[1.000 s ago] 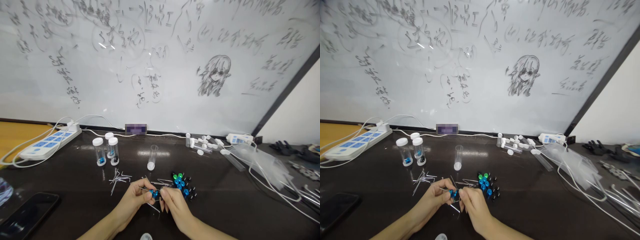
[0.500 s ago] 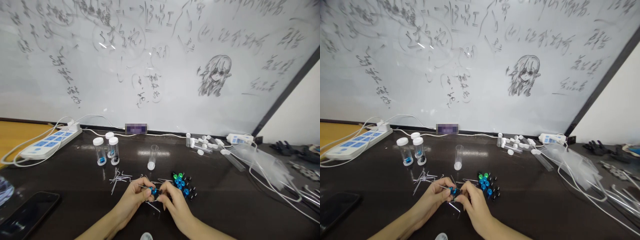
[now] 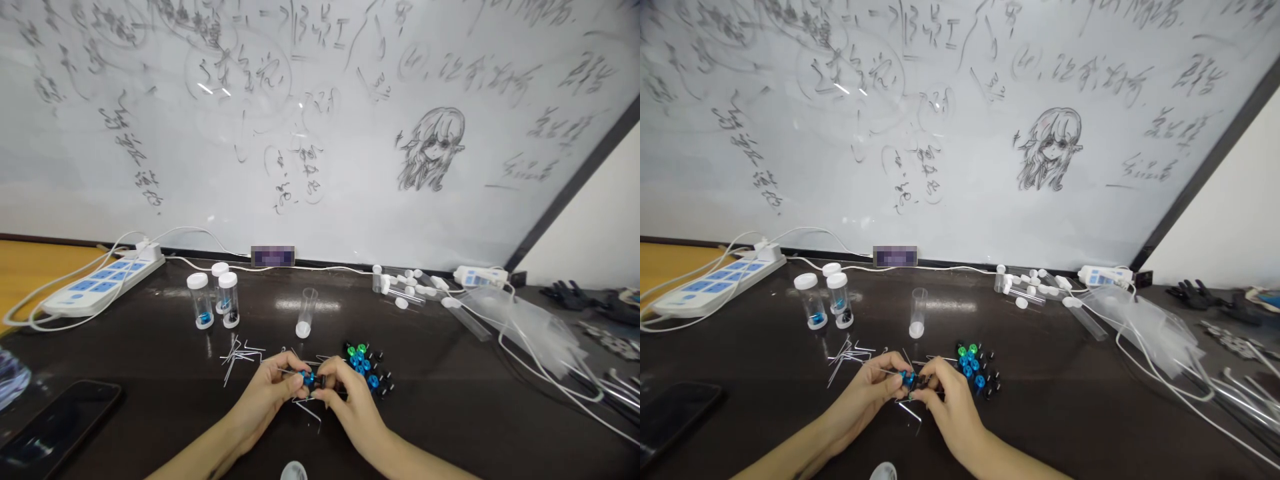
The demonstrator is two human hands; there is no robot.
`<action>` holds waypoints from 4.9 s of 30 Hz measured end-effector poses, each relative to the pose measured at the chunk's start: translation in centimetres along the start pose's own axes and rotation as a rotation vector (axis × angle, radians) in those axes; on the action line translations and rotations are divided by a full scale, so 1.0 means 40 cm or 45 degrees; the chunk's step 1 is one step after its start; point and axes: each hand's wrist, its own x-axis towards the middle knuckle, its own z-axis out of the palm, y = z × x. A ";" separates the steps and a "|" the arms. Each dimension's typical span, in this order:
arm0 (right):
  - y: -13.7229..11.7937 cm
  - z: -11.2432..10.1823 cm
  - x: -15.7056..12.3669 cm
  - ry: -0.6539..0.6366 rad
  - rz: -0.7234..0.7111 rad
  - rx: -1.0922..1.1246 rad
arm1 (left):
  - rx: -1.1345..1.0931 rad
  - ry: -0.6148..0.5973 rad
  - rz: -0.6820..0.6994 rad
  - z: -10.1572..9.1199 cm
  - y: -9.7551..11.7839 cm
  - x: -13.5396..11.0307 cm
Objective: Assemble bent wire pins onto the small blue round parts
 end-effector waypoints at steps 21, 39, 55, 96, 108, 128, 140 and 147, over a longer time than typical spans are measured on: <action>-0.001 -0.001 0.000 -0.005 0.007 -0.042 | 0.004 -0.003 -0.008 0.004 0.004 -0.002; 0.005 0.000 -0.003 -0.066 0.037 -0.021 | 0.002 -0.008 -0.019 0.006 0.004 -0.002; -0.001 -0.001 -0.001 -0.009 -0.009 -0.049 | 0.005 -0.015 0.001 0.002 0.002 -0.002; -0.007 -0.004 -0.002 -0.027 -0.064 -0.277 | -0.003 -0.039 0.009 -0.002 0.000 -0.003; -0.001 -0.002 -0.003 -0.125 -0.057 -0.189 | 0.027 -0.044 -0.006 -0.001 -0.001 -0.004; -0.005 -0.004 -0.001 -0.071 -0.022 -0.186 | 0.014 0.016 0.003 -0.001 -0.003 -0.001; 0.015 -0.001 -0.006 -0.152 0.025 -0.076 | 0.053 -0.031 0.011 -0.001 -0.005 -0.002; -0.003 -0.001 -0.008 -0.012 -0.041 -0.206 | 0.048 0.014 0.008 0.003 0.002 -0.004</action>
